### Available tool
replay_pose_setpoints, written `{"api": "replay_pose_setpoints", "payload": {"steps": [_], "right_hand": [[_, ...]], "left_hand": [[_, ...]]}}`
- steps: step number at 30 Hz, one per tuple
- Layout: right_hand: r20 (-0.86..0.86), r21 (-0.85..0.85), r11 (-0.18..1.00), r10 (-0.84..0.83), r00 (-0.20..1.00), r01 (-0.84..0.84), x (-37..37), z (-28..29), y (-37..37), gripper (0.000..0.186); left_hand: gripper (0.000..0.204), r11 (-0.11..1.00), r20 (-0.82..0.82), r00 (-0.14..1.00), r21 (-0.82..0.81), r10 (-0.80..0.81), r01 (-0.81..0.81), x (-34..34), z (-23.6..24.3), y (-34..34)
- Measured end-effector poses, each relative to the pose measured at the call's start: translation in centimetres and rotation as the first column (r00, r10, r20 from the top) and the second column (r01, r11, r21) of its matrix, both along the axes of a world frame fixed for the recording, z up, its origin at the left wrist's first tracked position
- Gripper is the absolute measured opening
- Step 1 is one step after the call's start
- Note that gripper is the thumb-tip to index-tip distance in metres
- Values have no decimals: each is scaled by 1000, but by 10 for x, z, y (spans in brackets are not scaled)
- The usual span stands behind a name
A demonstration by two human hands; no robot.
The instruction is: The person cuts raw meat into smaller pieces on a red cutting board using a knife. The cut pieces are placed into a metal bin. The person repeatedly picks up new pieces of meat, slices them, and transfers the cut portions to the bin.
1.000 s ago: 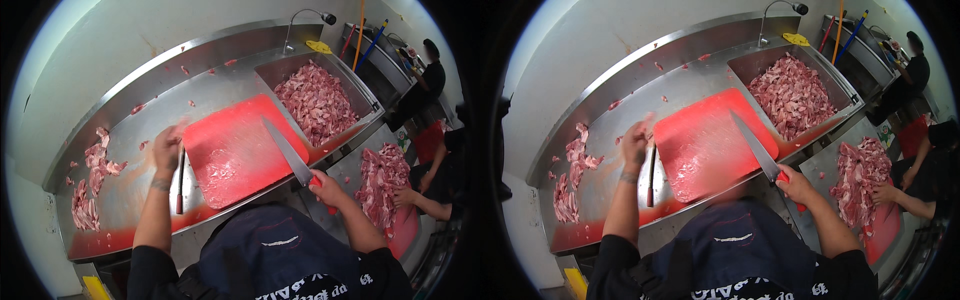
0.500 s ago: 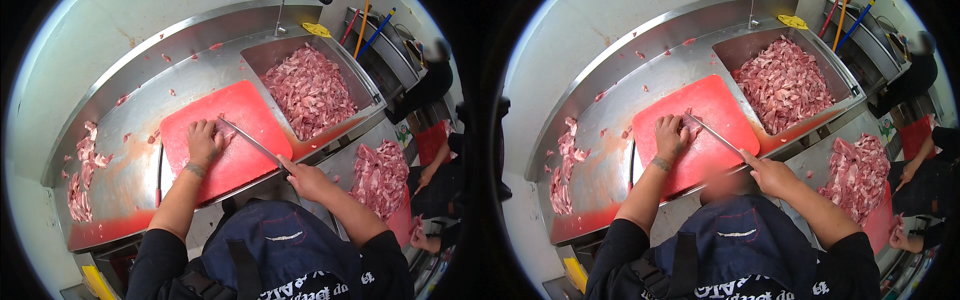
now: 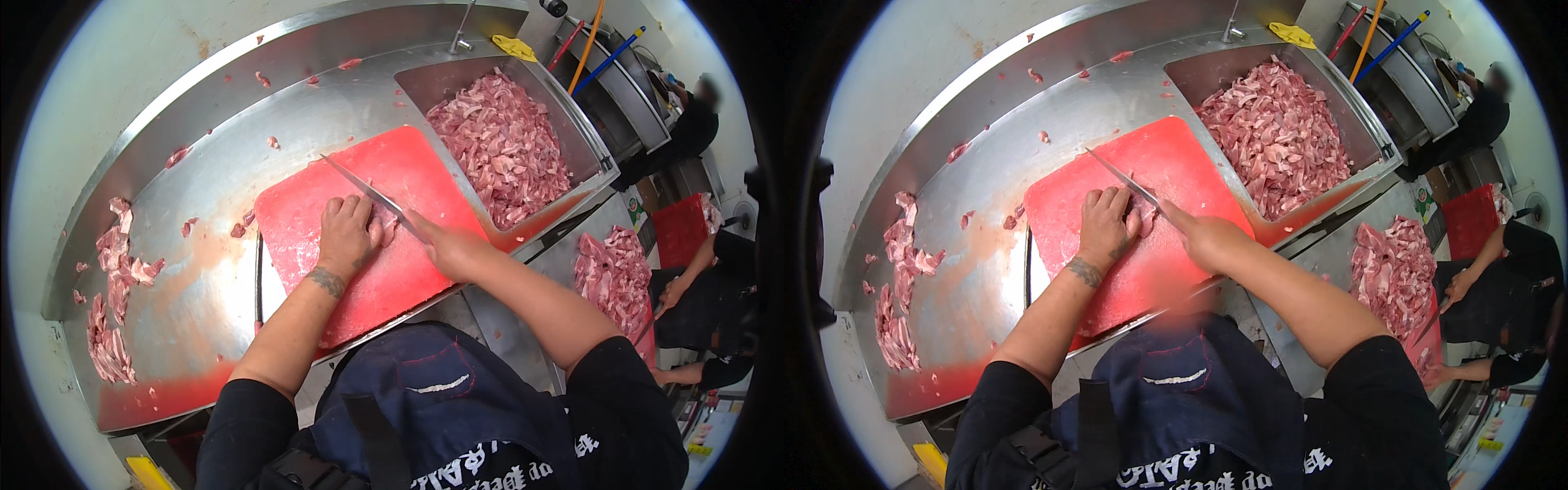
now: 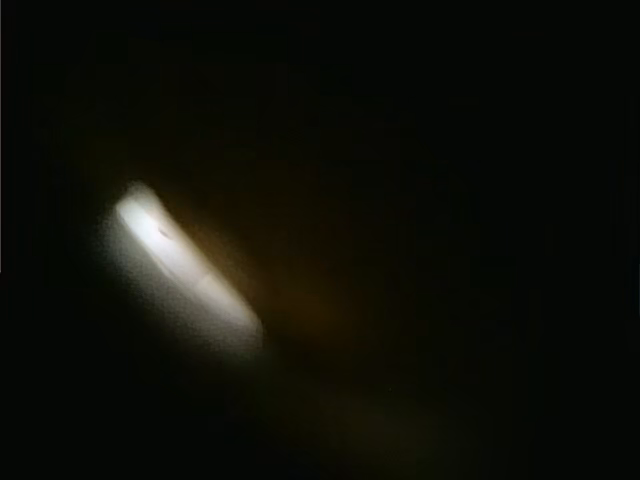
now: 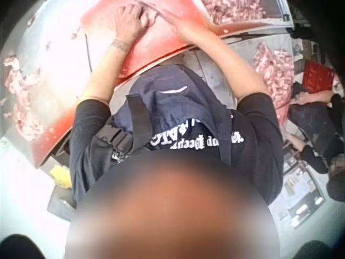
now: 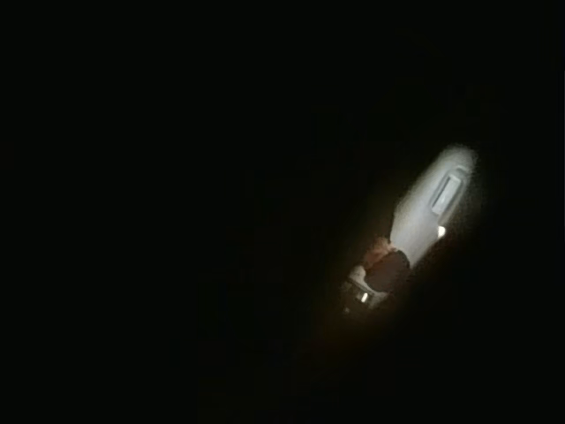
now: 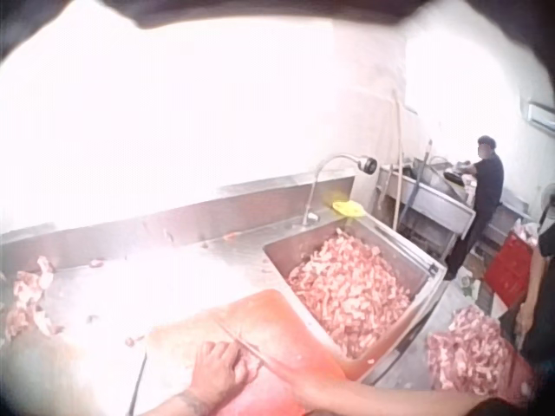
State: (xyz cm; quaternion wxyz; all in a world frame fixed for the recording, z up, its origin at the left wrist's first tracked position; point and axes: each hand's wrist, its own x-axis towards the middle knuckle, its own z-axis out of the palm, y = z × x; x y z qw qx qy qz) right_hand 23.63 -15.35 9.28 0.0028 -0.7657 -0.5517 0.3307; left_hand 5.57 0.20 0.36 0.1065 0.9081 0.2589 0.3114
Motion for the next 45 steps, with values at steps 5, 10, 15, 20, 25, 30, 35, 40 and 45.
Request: {"api": "replay_pose_setpoints", "payload": {"steps": [5, 10, 15, 20, 25, 30, 35, 40, 45], "right_hand": [[44, 153, 986, 57, 997, -64, 5, -6, -8, 74], [73, 32, 994, 98, 993, -101, 11, 32, -66, 75], [99, -49, 993, 116, 988, -111, 9, 36, -62, 71], [56, 146, 981, 117, 992, -124, -8, -13, 31, 69], [75, 24, 993, 117, 990, -119, 1, 7, 19, 72], [74, -5, 986, 166, 983, -166, 7, 43, -54, 75], [15, -77, 992, 97, 995, -95, -9, 17, -21, 75], [37, 228, 953, 194, 980, -197, -27, -11, 64, 73], [51, 123, 968, 212, 976, -217, -12, 23, 18, 70]], "left_hand": [[28, 997, 59, 997, 59, 43, -47, -4, 2, -1], [26, 998, 52, 998, 64, 25, -28, -4, 2, -1], [28, 999, 75, 997, 13, -33, 32, -4, 0, 0], [31, 1000, 70, 997, -1, -29, 29, -7, 0, -1], [35, 1000, 135, 991, -25, -1, 4, -18, 2, -4], [37, 998, 78, 997, -61, 7, -3, -23, 0, -6], [36, 999, 119, 993, -39, -26, 31, -19, -4, -9], [33, 999, 92, 995, -21, -39, 41, -22, -2, -12], [28, 998, 145, 989, -51, -25, 33, -28, 2, -17]]}}
